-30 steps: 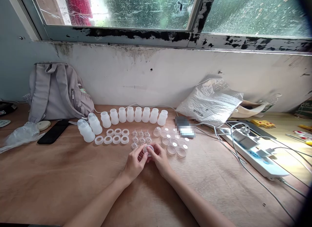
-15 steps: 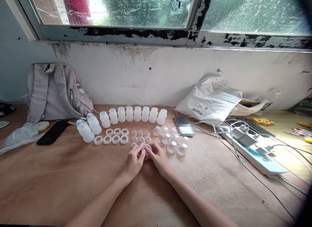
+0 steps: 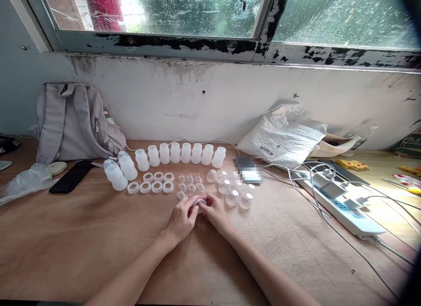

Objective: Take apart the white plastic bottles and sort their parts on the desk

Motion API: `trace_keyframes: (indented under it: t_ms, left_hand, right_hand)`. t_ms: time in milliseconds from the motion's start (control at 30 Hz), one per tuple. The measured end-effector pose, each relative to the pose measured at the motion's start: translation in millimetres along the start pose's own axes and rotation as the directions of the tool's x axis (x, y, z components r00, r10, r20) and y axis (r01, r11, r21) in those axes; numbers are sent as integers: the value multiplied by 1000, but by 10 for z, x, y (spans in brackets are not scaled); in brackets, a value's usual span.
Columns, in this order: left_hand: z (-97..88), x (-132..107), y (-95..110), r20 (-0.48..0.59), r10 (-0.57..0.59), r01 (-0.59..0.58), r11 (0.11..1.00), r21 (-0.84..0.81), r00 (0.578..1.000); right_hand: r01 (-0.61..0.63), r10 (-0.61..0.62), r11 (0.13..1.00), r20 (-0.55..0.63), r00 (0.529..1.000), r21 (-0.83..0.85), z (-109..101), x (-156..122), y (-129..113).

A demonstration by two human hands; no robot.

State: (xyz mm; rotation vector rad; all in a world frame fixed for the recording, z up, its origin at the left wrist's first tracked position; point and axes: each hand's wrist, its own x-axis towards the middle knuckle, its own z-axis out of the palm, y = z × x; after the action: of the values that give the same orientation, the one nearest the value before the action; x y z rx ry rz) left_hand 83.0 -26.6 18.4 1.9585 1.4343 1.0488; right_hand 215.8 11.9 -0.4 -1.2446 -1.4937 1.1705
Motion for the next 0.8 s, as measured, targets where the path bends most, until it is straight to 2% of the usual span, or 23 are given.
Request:
trace_keyframes:
  t_ms: [267, 533, 633, 800]
  left_hand:
    - [-6, -5, -9, 26, 29, -31, 998, 52, 999]
    - [-1, -29, 19, 34, 57, -60, 992, 114, 998]
    - [13, -19, 6, 23, 23, -26, 989, 143, 999]
    - [55, 23, -27, -63, -46, 55, 988, 141, 997]
  right_hand:
    - [65, -70, 987, -29, 997, -149, -1, 5, -29]
    - [21, -29, 982, -40, 999, -190, -5, 7, -68]
    - [29, -41, 977, -52, 998, -211, 3, 17, -72]
    - [93, -106, 967, -43, 993, -237, 36, -19, -112]
